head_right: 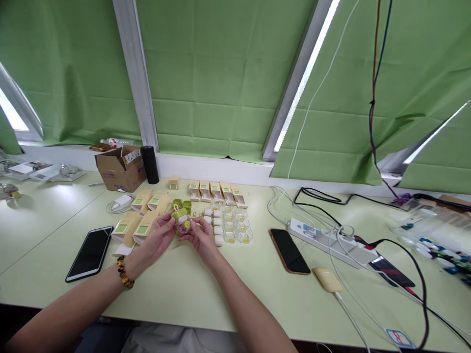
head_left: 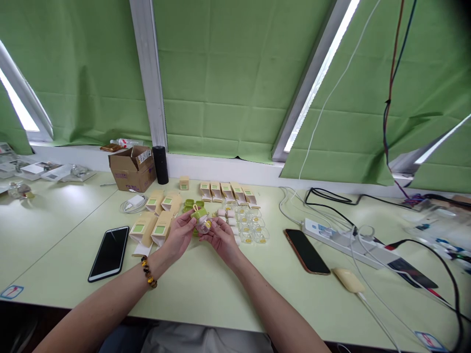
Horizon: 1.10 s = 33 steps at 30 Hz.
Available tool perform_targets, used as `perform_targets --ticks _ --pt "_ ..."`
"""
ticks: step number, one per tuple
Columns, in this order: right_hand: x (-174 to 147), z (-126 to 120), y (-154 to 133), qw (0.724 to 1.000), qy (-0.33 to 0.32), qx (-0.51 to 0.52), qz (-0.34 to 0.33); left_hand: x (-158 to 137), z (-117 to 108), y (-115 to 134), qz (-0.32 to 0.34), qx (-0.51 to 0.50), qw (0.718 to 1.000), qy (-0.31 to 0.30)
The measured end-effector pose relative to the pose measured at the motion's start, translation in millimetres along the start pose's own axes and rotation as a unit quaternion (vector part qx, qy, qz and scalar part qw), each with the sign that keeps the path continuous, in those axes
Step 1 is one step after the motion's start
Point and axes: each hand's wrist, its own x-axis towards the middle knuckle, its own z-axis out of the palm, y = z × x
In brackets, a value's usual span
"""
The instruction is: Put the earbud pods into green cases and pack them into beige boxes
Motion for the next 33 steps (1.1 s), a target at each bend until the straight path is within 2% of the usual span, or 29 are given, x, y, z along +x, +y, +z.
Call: perform_targets --ticks 33 --pt "-1.4 3.9 -1.1 1.000 0.021 0.013 -0.009 -2.9 -4.4 -0.6 -0.001 0.014 0.999 -0.042"
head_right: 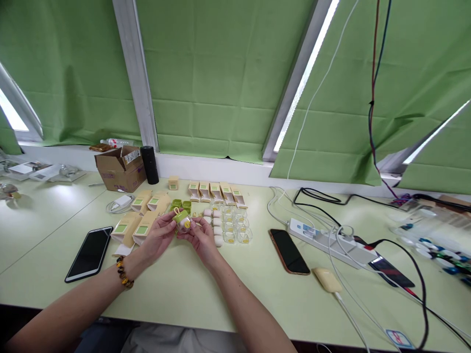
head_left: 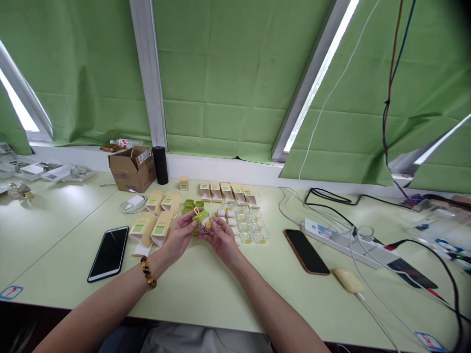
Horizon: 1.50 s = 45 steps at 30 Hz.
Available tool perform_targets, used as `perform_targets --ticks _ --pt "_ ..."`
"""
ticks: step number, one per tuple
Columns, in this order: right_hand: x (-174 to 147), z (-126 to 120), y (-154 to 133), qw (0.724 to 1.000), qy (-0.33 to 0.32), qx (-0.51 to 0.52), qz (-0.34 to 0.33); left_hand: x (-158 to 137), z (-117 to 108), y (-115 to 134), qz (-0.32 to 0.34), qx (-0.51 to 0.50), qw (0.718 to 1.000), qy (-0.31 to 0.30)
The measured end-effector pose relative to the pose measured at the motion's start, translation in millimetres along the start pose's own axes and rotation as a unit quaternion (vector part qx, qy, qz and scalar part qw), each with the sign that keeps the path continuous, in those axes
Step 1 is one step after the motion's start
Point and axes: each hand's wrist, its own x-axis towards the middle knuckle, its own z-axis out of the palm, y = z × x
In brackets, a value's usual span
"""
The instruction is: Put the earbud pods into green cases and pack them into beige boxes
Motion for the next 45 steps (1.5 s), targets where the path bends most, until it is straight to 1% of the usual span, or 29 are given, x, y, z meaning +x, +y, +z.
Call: perform_targets --ticks 4,10,15,20,24,29,33,39,45 --pt "0 0 1 1.000 0.000 0.000 0.000 0 0 0 0.002 0.004 1.000 0.001" --pt "0 -1 1 1.000 0.003 -0.007 -0.007 -2 7 5 -0.009 0.030 1.000 -0.001" --pt "-1 0 -2 1.000 0.016 -0.001 -0.023 -2 10 5 0.033 0.049 0.998 0.004" --pt "-2 3 -7 0.998 0.029 -0.007 -0.054 -4 16 4 0.112 0.149 0.982 0.011" --pt "-4 5 -9 0.997 0.025 -0.034 -0.062 -6 18 0 0.139 0.248 0.959 0.026" --pt "-6 6 -7 0.990 0.025 -0.103 -0.088 -4 13 -4 0.142 0.306 0.940 0.045" --pt "-8 10 -9 0.984 0.022 -0.142 -0.103 -2 11 -3 0.148 0.330 0.931 0.042" --pt "-7 8 -10 0.977 0.009 -0.175 -0.117 -2 14 0 0.143 0.351 0.924 0.045" --pt "-4 4 -7 0.972 -0.008 -0.192 -0.134 -1 10 -1 0.135 0.382 0.913 0.050"
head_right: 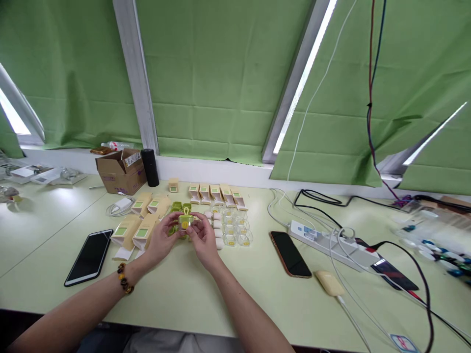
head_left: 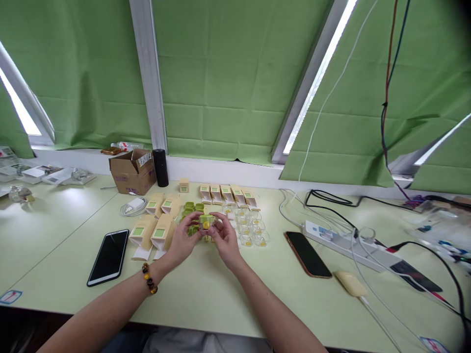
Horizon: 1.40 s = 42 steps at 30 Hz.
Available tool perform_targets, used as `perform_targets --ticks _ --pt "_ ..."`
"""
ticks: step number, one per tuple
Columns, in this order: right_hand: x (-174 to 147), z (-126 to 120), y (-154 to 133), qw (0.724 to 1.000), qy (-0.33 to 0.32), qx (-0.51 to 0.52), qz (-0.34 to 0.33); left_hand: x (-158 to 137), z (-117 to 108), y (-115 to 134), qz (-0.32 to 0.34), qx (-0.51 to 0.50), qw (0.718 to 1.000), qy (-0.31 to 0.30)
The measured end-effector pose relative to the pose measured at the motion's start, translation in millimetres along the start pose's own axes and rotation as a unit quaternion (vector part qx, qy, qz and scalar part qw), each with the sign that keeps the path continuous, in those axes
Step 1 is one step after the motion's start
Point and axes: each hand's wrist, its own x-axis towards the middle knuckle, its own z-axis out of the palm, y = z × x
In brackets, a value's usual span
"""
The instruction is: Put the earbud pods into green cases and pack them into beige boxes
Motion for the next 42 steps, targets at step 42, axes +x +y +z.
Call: perform_targets --ticks 42 --pt "2 -5 -10 0.934 -0.019 0.315 0.166 -16 0 7 0.217 0.138 0.966 0.029"
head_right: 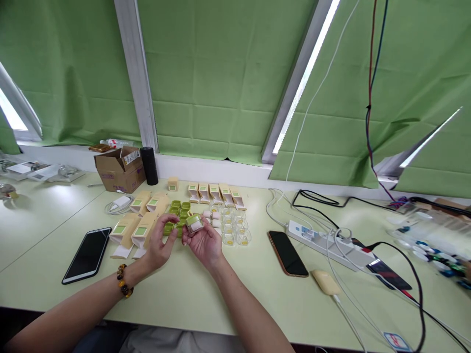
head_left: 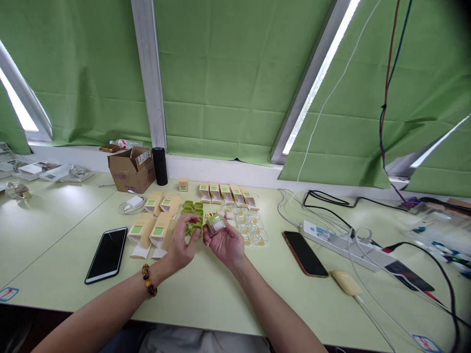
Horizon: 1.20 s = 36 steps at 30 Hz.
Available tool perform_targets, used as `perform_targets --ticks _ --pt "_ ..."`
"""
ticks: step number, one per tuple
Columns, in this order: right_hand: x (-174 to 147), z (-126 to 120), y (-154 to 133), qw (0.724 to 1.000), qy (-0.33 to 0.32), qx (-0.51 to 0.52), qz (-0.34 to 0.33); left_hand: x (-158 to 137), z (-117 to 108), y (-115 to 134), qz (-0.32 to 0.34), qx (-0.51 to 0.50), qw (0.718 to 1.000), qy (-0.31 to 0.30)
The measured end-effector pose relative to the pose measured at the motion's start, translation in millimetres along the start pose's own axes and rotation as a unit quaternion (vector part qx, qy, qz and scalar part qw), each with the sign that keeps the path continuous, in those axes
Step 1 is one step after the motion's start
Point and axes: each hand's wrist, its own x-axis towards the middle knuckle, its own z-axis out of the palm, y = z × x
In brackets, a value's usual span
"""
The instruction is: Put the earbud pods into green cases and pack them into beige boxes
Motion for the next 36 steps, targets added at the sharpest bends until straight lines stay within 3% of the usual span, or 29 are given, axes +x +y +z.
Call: perform_targets --ticks 4,7,11,15,17,21,26,28,31,36 --pt "0 0 0 0.993 0.006 -0.101 -0.062 -3 0 1 -0.011 0.005 1.000 -0.014" --pt "-2 0 4 0.965 0.039 -0.218 -0.143 -3 1 -2 -0.052 -0.004 0.998 -0.017" --pt "-6 -1 12 0.883 0.083 -0.399 -0.231 0 5 -9 -0.125 -0.063 0.990 -0.016" --pt "-9 -2 16 0.792 0.052 -0.529 -0.302 4 7 -15 -0.194 -0.178 0.963 -0.057" --pt "-9 -1 15 0.768 0.035 -0.551 -0.325 6 6 -16 -0.203 -0.228 0.949 -0.075" --pt "-8 -1 8 0.762 0.042 -0.533 -0.365 9 1 -15 -0.191 -0.225 0.951 -0.096" --pt "-2 -5 -7 0.743 0.180 -0.477 -0.434 9 -9 -4 -0.058 -0.027 0.985 -0.161" --pt "0 -8 -13 0.740 0.226 -0.460 -0.436 9 -11 2 0.009 0.065 0.971 -0.228" --pt "3 -12 -17 0.743 0.245 -0.451 -0.429 8 -10 10 0.071 0.151 0.933 -0.319" --pt "3 -16 -9 0.736 0.214 -0.490 -0.415 4 -5 14 0.089 0.209 0.901 -0.369"
